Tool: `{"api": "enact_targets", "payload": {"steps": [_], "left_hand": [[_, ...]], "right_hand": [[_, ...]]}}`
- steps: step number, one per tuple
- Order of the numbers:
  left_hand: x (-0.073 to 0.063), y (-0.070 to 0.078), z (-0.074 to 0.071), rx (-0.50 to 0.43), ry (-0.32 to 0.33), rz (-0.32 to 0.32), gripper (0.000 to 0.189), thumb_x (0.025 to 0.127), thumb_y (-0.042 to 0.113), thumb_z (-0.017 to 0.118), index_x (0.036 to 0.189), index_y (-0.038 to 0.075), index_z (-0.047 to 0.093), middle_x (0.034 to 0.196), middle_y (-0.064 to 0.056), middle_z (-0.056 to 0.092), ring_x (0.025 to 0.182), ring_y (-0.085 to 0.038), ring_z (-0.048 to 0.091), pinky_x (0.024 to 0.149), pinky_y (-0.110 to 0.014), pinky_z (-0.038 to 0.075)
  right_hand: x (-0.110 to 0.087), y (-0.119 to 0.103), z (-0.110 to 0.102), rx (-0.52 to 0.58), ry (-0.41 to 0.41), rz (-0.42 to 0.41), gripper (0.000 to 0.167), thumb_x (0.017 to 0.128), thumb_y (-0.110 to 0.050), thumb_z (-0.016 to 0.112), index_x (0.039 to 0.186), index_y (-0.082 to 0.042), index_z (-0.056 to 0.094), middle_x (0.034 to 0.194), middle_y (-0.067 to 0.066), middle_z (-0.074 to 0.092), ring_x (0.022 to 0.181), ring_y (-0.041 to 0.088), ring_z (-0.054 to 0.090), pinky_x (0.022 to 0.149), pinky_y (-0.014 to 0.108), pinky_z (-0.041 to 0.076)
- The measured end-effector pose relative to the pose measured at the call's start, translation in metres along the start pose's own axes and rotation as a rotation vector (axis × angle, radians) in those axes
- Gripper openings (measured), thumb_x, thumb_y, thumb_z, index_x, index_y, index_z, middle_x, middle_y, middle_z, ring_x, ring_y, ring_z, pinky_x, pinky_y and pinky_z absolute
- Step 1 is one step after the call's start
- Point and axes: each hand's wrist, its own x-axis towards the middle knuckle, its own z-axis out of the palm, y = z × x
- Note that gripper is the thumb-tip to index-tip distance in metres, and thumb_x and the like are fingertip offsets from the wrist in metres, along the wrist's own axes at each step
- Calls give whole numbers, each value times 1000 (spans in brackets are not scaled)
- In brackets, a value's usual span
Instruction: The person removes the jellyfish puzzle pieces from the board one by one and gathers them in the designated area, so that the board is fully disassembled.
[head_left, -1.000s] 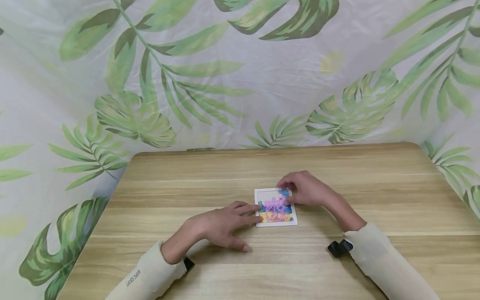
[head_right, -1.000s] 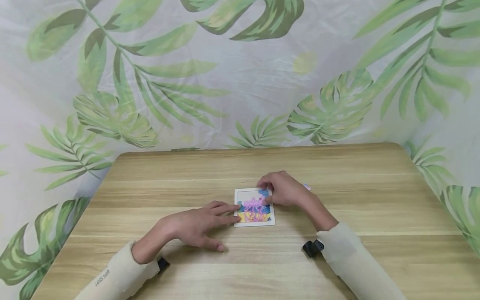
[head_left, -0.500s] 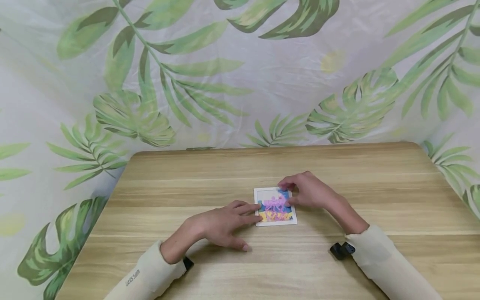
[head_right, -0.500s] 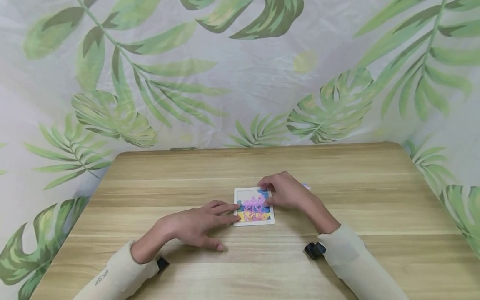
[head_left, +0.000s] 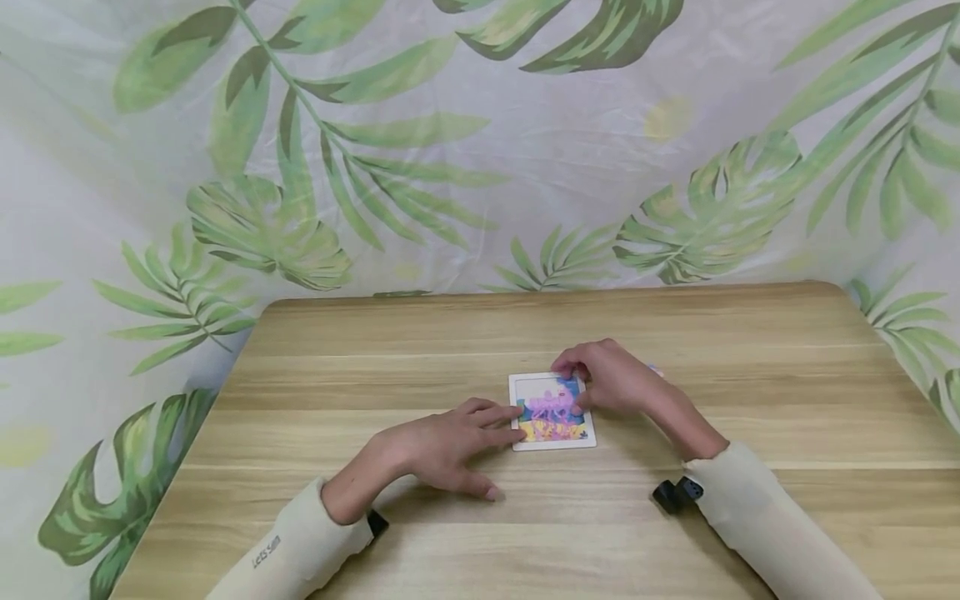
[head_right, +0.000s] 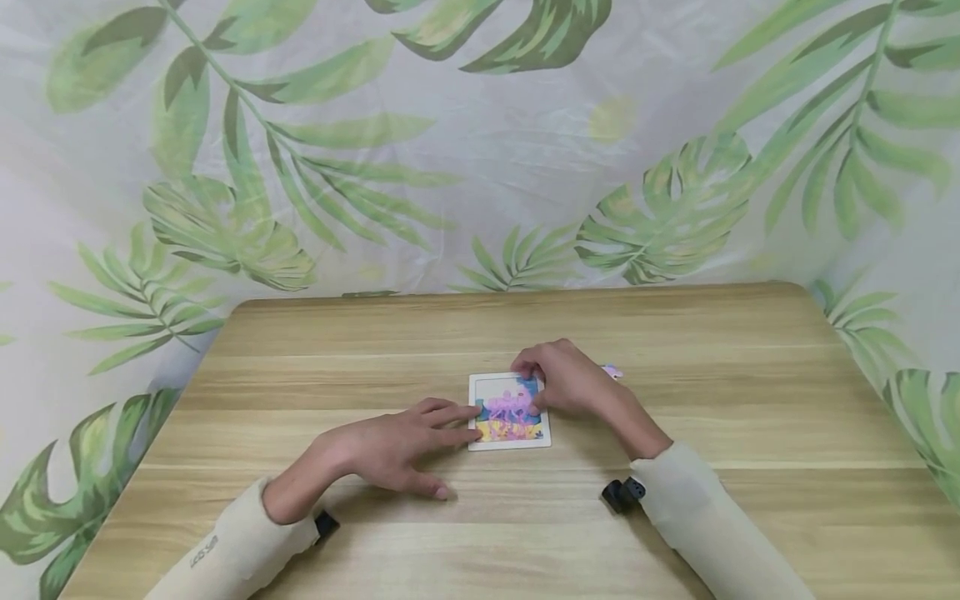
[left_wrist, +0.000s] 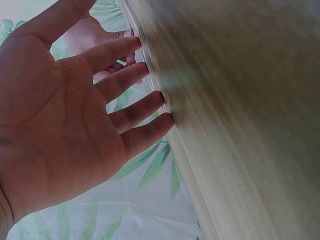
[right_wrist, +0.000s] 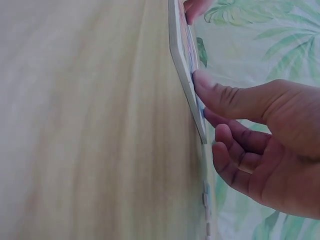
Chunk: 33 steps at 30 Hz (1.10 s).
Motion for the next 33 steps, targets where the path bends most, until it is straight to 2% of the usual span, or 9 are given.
{"api": "enact_targets", "payload": {"steps": [6,11,17,25,33], "left_hand": [[0,0,1,4,0,7,76,101,48,73,166,23,43,180,4,23,164,-26,23,124,-53,42],[0,0,2,6,0,4,76,101,48,73,167,24,43,180,5,23,164,-25,23,124,-53,42],[0,-1,3,4,0,5,76,101,49,72,167,24,43,180,5,22,164,-25,23,124,-53,42],[1,-1,1,18,3,17,77,101,49,73,167,24,42,180,4,22,164,-27,23,123,-54,43],[1,-1,0,11,-5,11,76,101,49,72,167,24,42,181,4,21,164,-26,22,124,-54,43]], "right_hand": [[5,4,-1,21,-60,-3,53,79,-9,96,128,-5,75,106,2,73,89,17,56,82,32,51],[5,6,0,50,-82,-7,48,81,-7,94,126,-7,77,112,6,71,95,18,60,86,34,53],[3,8,-2,84,-79,-18,43,82,-5,92,122,-10,79,110,6,70,96,20,59,84,33,51],[2,12,-4,77,-57,-56,33,91,2,79,122,-11,80,106,6,72,93,19,62,83,33,52],[3,13,-5,88,-41,-75,30,90,1,81,116,-12,80,101,5,70,91,20,61,82,32,52]]}}
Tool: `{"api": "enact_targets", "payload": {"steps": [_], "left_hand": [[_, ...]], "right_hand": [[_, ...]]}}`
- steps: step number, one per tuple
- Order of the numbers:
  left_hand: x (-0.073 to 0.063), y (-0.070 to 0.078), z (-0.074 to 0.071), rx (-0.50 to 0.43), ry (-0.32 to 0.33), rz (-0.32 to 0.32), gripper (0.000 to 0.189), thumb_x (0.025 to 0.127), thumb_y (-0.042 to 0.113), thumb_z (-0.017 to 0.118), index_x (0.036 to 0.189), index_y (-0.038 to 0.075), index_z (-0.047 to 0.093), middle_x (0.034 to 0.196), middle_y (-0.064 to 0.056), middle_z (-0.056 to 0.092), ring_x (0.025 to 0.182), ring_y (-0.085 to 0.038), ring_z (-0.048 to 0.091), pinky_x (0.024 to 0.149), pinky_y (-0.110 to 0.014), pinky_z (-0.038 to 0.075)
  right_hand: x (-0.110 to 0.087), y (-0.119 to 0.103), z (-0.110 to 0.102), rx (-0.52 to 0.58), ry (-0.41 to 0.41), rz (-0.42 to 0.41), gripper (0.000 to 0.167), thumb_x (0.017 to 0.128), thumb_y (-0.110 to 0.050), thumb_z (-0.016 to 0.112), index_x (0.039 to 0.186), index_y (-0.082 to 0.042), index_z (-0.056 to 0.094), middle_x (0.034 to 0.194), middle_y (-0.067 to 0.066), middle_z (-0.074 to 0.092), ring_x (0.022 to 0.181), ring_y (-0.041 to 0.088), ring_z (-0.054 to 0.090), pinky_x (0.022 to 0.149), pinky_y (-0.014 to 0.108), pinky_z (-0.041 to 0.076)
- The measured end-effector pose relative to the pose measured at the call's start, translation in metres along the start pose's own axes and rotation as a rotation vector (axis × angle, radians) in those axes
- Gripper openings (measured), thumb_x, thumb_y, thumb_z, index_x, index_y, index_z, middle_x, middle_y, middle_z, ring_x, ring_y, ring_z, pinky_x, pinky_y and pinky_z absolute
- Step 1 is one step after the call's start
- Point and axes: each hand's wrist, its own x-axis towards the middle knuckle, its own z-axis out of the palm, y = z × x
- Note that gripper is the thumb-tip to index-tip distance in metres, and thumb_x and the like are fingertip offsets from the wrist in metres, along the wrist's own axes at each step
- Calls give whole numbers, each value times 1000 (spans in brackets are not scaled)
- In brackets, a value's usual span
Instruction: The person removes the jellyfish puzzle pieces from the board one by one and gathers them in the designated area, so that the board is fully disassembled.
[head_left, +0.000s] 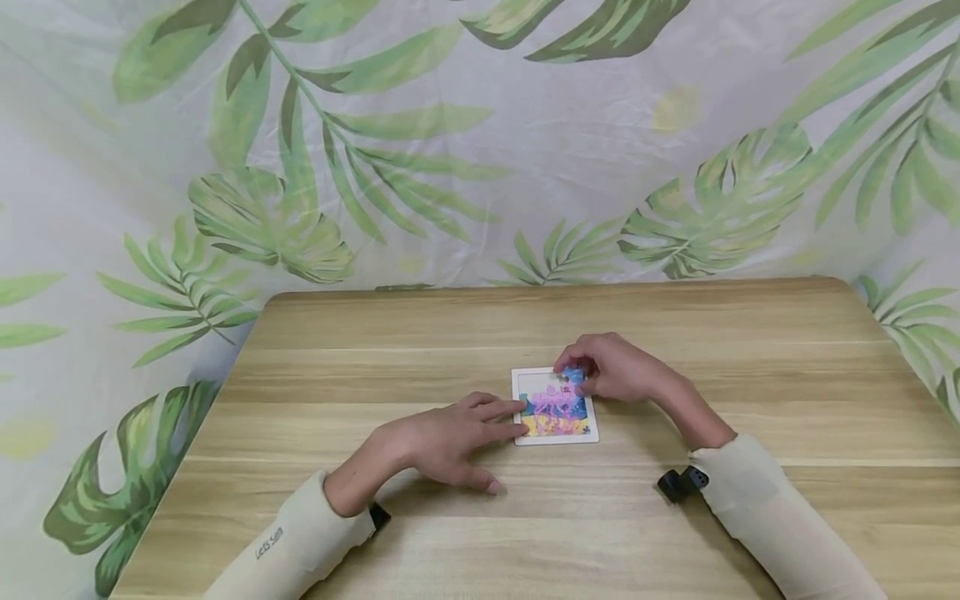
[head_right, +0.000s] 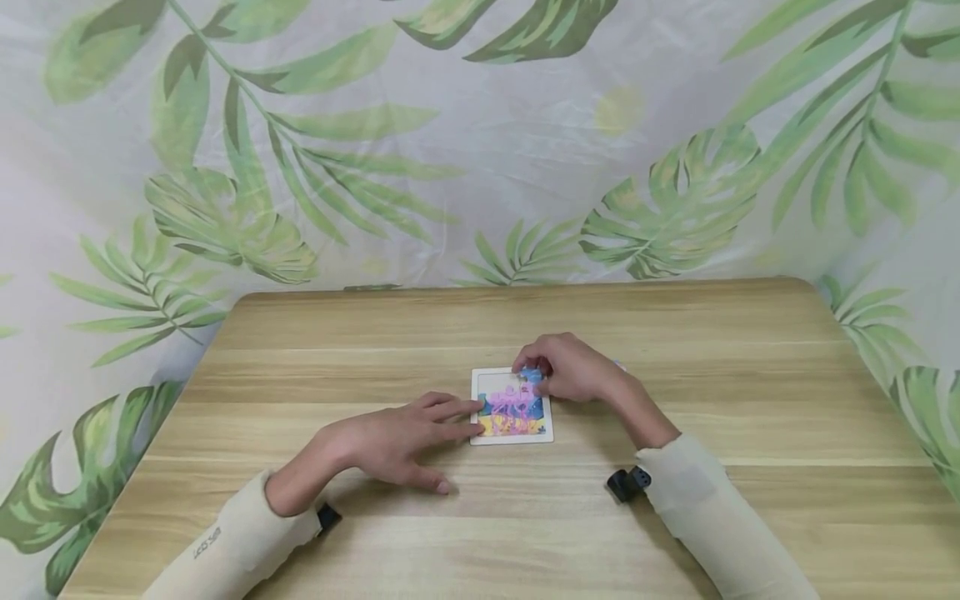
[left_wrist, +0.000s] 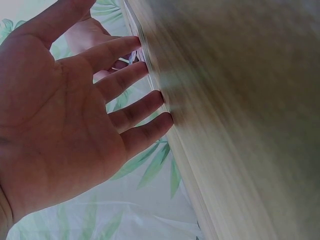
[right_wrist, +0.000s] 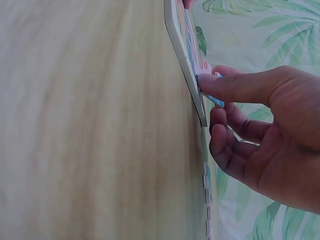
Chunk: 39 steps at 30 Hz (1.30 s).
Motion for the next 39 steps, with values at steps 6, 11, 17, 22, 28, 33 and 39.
{"api": "enact_targets", "payload": {"steps": [6,11,17,22,28,33,39], "left_hand": [[-1,1,-1,-11,0,-10,77,101,49,72,167,25,41,181,5,20,165,-27,19,125,-54,41],[-1,0,-2,-6,2,-1,76,102,48,72,167,24,41,181,2,21,165,-30,19,125,-55,40],[-2,0,-3,-6,5,5,76,102,47,72,167,22,41,181,1,21,165,-30,20,124,-55,41],[-1,0,-2,-2,6,21,76,102,46,72,167,21,41,181,0,22,165,-31,20,125,-55,40],[-2,0,-1,-7,8,14,76,102,45,72,167,21,42,181,0,22,165,-31,20,125,-54,40],[-3,0,-1,-5,10,12,76,102,45,73,167,21,42,180,0,23,165,-31,21,125,-54,41],[-1,0,-1,3,10,18,75,102,45,72,167,21,42,180,1,23,165,-31,21,126,-54,39]], "right_hand": [[-1,3,-5,28,-8,-3,28,97,1,73,120,-13,80,109,6,74,92,18,61,83,33,52],[-1,6,-12,74,-18,-13,27,102,-1,68,125,-11,78,119,7,78,99,18,65,87,36,54],[-7,9,-24,98,16,-19,22,101,-2,68,122,-7,73,111,7,78,101,19,69,88,37,57],[-21,15,-33,122,37,34,21,101,-3,67,121,-7,75,110,7,78,93,19,69,77,31,57],[-39,25,-44,121,60,79,24,100,-1,67,121,-6,76,107,5,79,89,19,68,74,28,56],[-55,39,-52,96,83,103,23,100,-1,68,119,-8,78,109,4,79,91,18,65,76,27,54],[-75,53,-60,59,116,147,23,99,-1,69,117,-10,79,108,2,77,89,15,60,76,25,51]]}}
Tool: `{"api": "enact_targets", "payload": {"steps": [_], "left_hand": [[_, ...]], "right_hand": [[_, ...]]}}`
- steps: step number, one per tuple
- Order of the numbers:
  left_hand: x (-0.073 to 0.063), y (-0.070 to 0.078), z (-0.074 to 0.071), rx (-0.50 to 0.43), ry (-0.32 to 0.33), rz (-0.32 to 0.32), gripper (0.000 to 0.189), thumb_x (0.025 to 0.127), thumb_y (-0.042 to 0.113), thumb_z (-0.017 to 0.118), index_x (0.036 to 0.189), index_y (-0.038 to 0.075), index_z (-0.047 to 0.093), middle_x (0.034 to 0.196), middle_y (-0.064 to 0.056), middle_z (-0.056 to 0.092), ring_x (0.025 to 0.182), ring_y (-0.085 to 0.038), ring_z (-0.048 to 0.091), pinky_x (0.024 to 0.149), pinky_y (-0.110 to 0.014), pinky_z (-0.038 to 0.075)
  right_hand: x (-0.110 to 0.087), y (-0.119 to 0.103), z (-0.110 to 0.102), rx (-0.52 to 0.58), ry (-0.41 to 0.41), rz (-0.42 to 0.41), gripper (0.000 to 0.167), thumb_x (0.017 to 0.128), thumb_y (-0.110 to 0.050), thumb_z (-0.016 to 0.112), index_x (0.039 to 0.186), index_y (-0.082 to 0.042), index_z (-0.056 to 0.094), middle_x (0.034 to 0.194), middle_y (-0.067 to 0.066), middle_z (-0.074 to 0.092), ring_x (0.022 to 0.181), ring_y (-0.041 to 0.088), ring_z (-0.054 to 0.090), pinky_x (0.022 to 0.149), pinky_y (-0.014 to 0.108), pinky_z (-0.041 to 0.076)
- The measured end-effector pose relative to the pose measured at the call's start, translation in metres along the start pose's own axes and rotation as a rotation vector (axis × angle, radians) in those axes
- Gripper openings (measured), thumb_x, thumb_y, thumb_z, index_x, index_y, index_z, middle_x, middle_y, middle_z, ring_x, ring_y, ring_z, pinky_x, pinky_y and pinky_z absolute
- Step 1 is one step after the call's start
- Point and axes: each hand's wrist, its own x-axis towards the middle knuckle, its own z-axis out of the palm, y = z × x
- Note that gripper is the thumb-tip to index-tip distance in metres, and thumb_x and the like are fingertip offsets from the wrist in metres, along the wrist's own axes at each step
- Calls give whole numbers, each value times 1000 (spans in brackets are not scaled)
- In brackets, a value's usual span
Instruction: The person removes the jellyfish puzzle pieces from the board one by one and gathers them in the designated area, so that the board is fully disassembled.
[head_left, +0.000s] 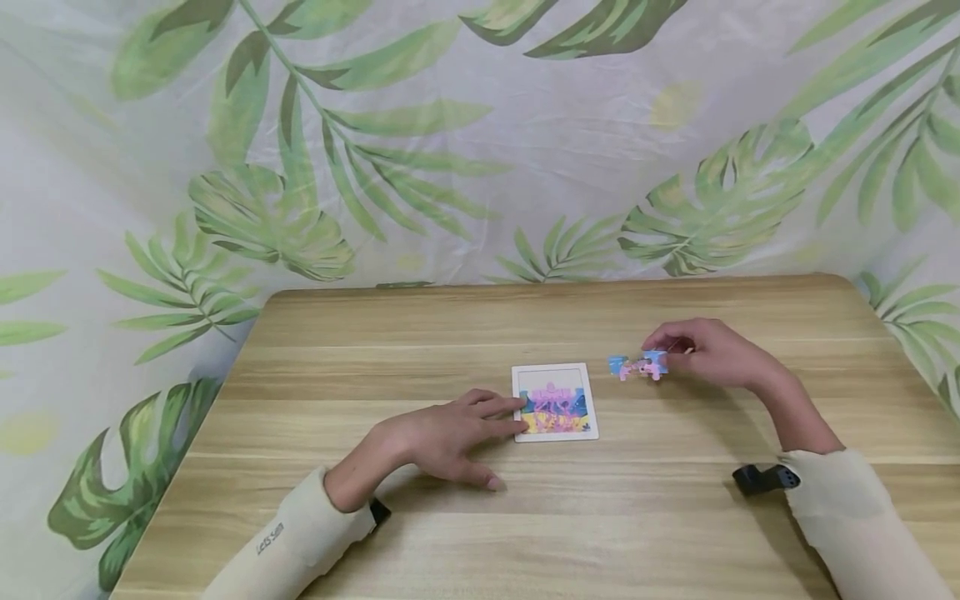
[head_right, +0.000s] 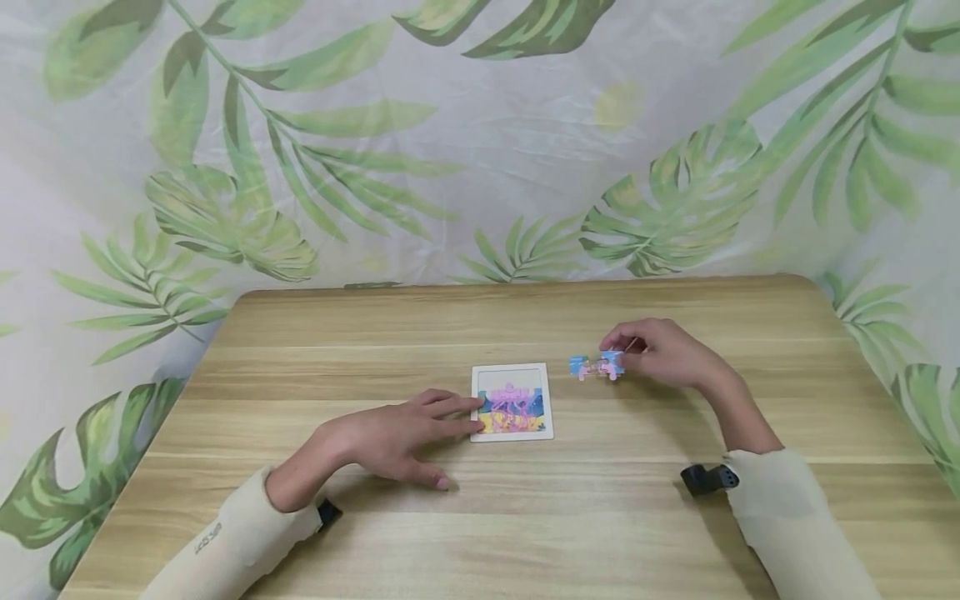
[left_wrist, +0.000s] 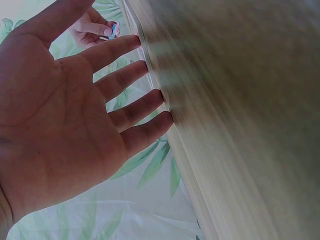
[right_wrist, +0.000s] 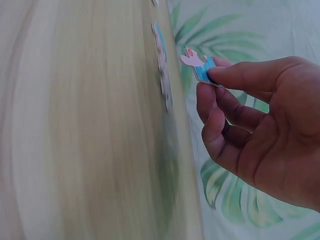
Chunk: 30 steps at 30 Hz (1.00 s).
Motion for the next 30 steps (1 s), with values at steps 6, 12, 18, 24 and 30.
{"api": "enact_targets", "payload": {"steps": [6,12,18,24,30], "left_hand": [[0,0,0,-3,-1,-1,76,102,46,72,167,22,42,181,1,22,165,-30,21,124,-55,41],[0,0,0,-9,-1,0,75,102,43,73,167,22,43,180,1,23,165,-29,21,125,-52,40],[-1,0,0,-7,-3,-7,74,102,43,73,166,22,43,180,1,24,164,-28,22,124,-51,42],[-2,2,-1,-16,-5,-17,75,102,44,74,166,22,43,180,2,23,165,-27,22,124,-51,42],[-2,2,-1,-21,-3,-13,75,102,43,74,166,22,43,180,2,23,165,-28,21,124,-51,42]], "right_hand": [[-12,15,-7,-4,12,28,21,99,-1,69,117,-9,79,105,2,76,86,11,56,73,23,48],[-25,26,-12,-29,23,61,21,100,-2,69,117,-9,79,106,3,75,84,9,53,72,24,47],[-25,31,-11,-53,22,44,20,101,-3,70,118,-8,79,105,2,76,84,9,55,71,24,47],[-14,29,-9,-124,-7,48,19,101,-3,70,117,-8,78,106,0,77,89,13,61,75,26,50],[-8,25,-9,-139,-12,75,18,100,-2,69,115,-8,78,102,0,77,88,15,62,74,28,50]]}}
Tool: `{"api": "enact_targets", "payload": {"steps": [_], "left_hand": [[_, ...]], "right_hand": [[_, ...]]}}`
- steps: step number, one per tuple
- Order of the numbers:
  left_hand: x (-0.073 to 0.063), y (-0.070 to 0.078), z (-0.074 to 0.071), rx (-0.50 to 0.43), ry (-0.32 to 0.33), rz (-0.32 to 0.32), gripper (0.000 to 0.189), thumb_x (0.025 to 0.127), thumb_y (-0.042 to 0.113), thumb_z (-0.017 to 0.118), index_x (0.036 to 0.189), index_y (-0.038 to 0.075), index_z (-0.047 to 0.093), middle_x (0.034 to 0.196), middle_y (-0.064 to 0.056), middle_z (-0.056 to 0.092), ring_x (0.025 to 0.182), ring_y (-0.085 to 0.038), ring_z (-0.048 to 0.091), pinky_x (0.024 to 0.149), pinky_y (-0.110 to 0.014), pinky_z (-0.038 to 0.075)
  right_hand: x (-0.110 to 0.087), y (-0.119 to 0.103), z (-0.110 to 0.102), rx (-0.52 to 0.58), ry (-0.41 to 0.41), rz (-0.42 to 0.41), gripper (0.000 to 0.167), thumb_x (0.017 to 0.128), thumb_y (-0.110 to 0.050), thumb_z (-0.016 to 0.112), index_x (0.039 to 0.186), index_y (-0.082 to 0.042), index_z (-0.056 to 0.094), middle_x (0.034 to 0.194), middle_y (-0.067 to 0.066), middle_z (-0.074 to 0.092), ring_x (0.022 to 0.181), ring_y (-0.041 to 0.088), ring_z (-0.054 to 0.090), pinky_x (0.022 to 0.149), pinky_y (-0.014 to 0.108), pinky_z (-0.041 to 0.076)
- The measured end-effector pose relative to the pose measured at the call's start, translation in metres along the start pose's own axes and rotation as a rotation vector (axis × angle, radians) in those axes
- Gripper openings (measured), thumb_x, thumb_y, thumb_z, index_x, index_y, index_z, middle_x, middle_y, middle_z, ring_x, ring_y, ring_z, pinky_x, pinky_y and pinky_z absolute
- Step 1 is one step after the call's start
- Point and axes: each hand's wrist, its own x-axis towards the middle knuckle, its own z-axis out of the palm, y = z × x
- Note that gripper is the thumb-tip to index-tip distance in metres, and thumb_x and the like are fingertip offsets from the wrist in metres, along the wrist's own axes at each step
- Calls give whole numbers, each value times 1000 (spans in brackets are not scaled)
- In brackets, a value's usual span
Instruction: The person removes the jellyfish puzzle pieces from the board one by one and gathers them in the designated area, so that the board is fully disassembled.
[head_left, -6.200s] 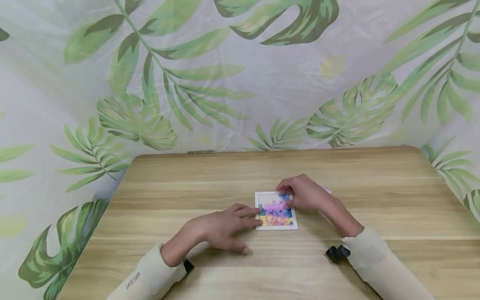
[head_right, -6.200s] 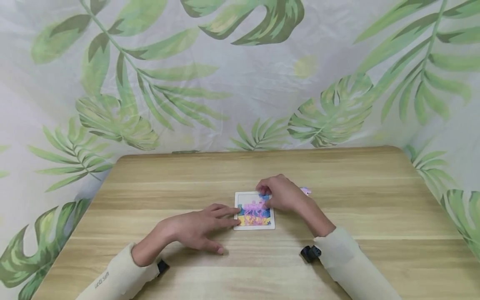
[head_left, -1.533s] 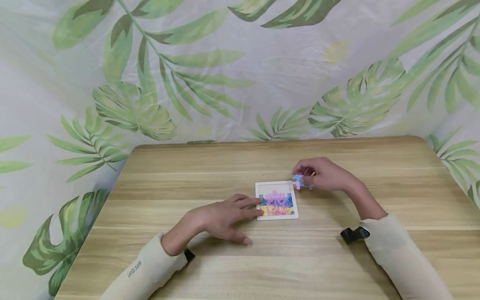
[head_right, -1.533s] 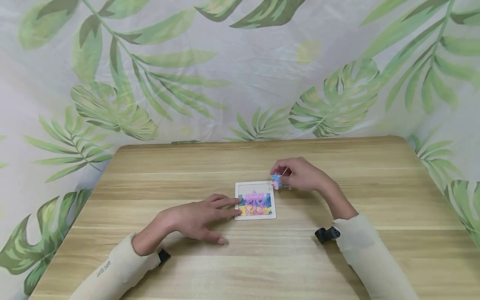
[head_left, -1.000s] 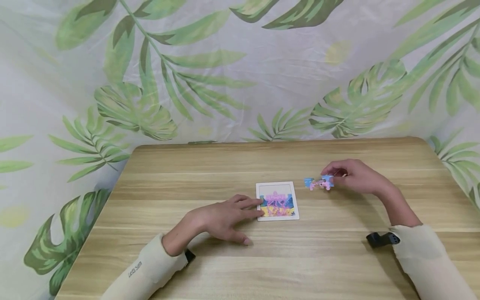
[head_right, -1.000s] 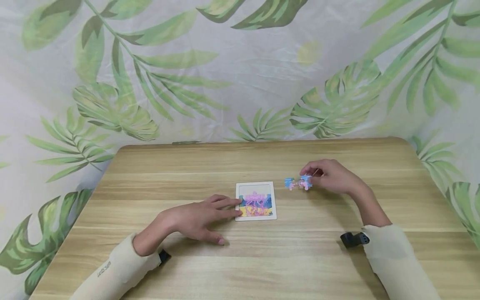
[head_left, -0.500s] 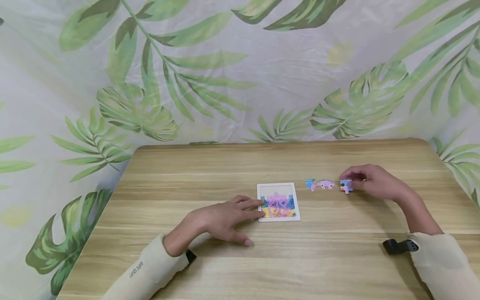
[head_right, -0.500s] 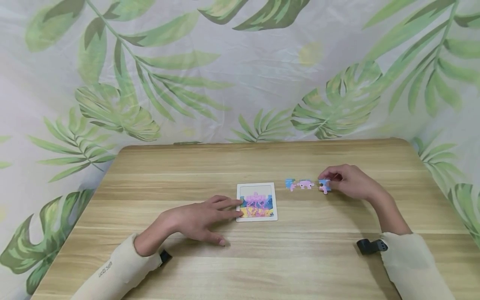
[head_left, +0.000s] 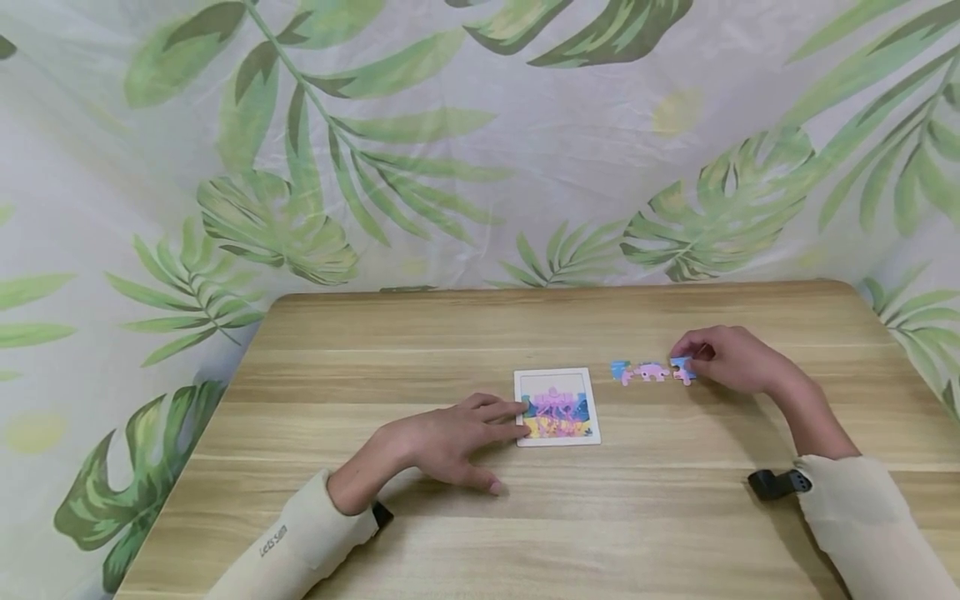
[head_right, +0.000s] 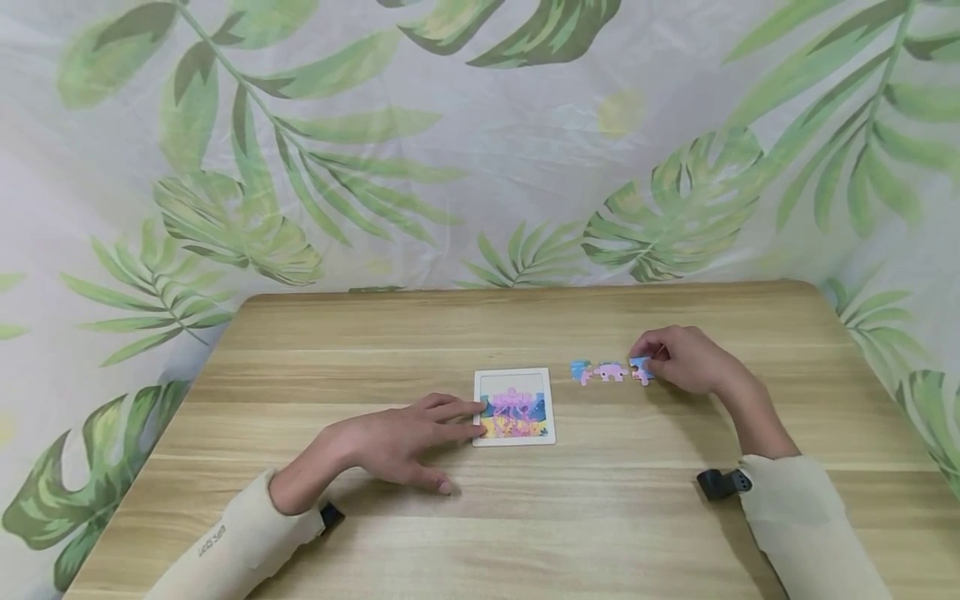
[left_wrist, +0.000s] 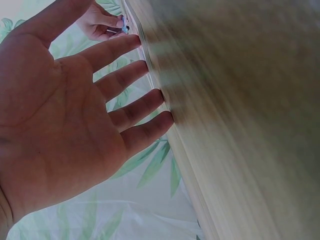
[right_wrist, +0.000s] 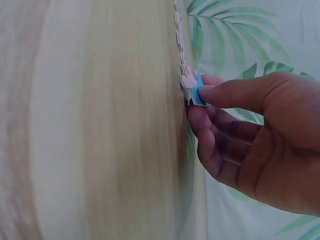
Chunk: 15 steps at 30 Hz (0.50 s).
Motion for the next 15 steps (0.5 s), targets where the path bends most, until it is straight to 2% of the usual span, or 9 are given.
{"api": "enact_targets", "payload": {"steps": [15], "left_hand": [[1,1,1,-1,2,-4,76,101,45,74,166,22,43,180,2,23,165,-30,20,125,-53,41]], "right_hand": [[0,5,1,13,38,-12,16,98,-5,75,113,-9,79,107,4,79,93,16,66,75,26,52]]}}
